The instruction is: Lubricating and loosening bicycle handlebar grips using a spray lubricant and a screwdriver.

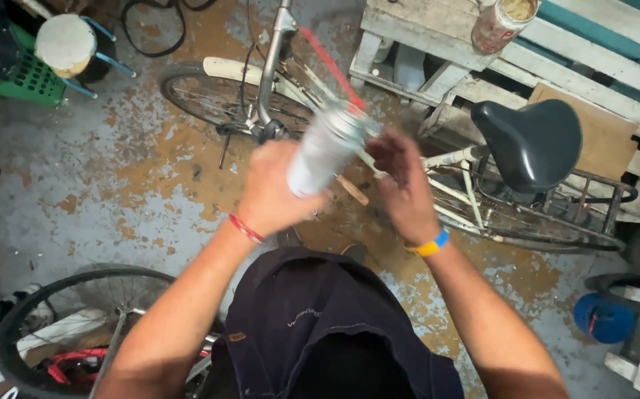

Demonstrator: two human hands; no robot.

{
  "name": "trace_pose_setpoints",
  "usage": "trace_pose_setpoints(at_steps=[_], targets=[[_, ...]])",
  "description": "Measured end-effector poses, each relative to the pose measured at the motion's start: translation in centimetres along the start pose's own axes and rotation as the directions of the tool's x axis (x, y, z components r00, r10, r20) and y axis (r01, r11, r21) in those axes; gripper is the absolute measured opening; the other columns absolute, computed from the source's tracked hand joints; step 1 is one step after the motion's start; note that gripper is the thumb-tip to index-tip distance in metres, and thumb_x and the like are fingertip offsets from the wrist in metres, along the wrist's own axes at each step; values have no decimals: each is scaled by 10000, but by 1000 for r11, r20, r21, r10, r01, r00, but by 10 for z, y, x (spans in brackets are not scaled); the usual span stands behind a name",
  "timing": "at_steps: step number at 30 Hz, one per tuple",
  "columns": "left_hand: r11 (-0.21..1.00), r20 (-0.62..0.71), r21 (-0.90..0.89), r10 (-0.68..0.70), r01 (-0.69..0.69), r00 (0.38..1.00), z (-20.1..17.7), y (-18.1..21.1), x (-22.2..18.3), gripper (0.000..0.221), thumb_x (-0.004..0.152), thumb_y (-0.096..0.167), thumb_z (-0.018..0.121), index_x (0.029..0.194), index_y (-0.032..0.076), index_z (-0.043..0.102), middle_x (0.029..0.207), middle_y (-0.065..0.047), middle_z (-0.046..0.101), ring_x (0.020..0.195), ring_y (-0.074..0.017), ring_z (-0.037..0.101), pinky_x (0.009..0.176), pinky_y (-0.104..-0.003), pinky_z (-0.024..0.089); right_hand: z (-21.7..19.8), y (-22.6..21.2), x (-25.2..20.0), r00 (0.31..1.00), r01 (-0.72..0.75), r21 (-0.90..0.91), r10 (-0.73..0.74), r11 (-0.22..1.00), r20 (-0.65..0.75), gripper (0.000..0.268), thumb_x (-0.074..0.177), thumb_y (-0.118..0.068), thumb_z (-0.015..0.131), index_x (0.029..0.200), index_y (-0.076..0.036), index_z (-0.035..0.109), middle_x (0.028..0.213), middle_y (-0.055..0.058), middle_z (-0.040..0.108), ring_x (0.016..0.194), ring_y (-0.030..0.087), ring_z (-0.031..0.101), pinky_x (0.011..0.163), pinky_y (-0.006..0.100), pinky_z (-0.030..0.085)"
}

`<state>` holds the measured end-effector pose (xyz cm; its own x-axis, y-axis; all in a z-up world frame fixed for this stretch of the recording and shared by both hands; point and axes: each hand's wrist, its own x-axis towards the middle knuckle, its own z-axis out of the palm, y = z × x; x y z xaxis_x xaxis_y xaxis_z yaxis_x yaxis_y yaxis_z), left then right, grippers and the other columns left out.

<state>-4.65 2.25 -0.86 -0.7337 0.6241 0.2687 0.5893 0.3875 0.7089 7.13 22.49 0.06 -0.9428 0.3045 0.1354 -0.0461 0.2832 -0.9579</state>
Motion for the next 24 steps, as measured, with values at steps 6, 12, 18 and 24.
trace_pose_setpoints(at_steps=[6, 12, 18, 24], targets=[[990, 254, -114, 107, -81, 961, 43, 81, -43, 699, 739, 590, 800, 1150, 44, 658, 1086, -186, 702, 1064, -403, 690, 912, -509, 556, -42, -17, -48, 983, 182, 523, -170, 832, -72, 992, 904, -183, 786, 1628, -318, 123, 1322, 317, 577, 1114, 421, 705, 941, 513, 625], [882, 280, 333, 246, -334, 928, 84, 19, -64, 313, 997, 396, 608, 1196, 162, 666, 1059, -45, 610, 1014, -254, 625, 840, -397, 512, -102, 47, -98, 981, 146, 360, -87, 921, -175, 932, 888, -185, 745, 1596, -287, 148, 1340, 364, 558, 959, 429, 728, 841, 495, 631], [869, 283, 119, -493, 480, 823, 113, 19, -67, 423, 967, 633, 560, 947, 226, 675, 763, -1, 716, 842, -264, 761, 756, -427, 579, -77, 118, -111, 992, 101, 175, -85, 979, -96, 762, 888, -173, 799, 1496, -129, 341, 1384, 253, 563, 1145, 359, 669, 1003, 491, 532], [95, 490, -706, -649, 702, 581, 124, 56, -47, 374, 1037, 494, 618, 1034, 124, 569, 707, 91, 395, 470, -19, 389, 438, -177, 353, -57, 135, -87, 992, 122, -143, -118, 982, 31, 859, 744, -337, 966, 1401, -76, 479, 1396, 210, 608, 1283, 438, 606, 1104, 566, 460]])
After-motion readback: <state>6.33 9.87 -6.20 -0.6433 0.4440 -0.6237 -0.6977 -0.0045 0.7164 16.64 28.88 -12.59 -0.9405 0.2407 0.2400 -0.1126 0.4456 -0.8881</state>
